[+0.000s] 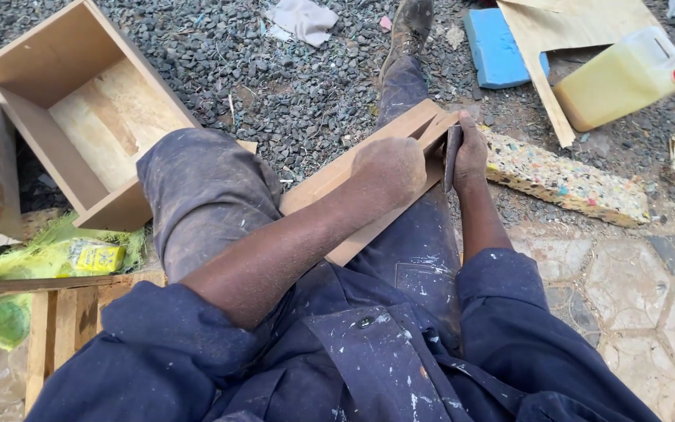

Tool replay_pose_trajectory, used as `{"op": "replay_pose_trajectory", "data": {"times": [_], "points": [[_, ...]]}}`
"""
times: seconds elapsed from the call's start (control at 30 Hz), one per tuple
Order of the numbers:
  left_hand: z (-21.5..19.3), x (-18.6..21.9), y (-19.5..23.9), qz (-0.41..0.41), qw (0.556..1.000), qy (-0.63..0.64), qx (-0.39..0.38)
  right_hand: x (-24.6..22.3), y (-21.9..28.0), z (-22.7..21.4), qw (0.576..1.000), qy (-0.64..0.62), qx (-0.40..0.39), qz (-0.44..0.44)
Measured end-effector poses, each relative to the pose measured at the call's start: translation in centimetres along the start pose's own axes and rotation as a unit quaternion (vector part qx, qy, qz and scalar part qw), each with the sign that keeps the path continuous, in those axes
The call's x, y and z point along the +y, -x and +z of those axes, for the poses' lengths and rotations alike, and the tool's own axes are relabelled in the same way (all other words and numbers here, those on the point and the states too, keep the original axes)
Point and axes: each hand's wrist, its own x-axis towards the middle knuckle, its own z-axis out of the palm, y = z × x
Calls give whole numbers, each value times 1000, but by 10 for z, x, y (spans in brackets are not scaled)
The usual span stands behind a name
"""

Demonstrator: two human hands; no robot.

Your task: The person sits on the ground and sands a small wooden piece with a sanding block, holding it on their lap. They repeatedly rub the block along the edges and surfaces of the wood, occasionally adjusting the piece's orientation.

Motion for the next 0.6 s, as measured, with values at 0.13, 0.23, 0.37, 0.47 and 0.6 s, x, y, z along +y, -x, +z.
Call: {"op": "replay_pose_trajectory", "data": {"times": [0.13,0.23,0.37,0.47,0.6], "points": [[44,-22,-15,-23,994,104,-31,-18,27,10,1000,-8,4,-4],[58,-34,-19,-48,967,246,-56,-13,26,6,999,-46,15,10],[74,-48,-35,-77,967,214,-114,-13,19,10,1000,16,16,0],[46,-44,-9,-78,955,230,-168,-18,27,2,998,55,-14,-13],[37,-49,-15,-112,936,247,-223,-7,-7,-9,995,83,-20,-42]]}}
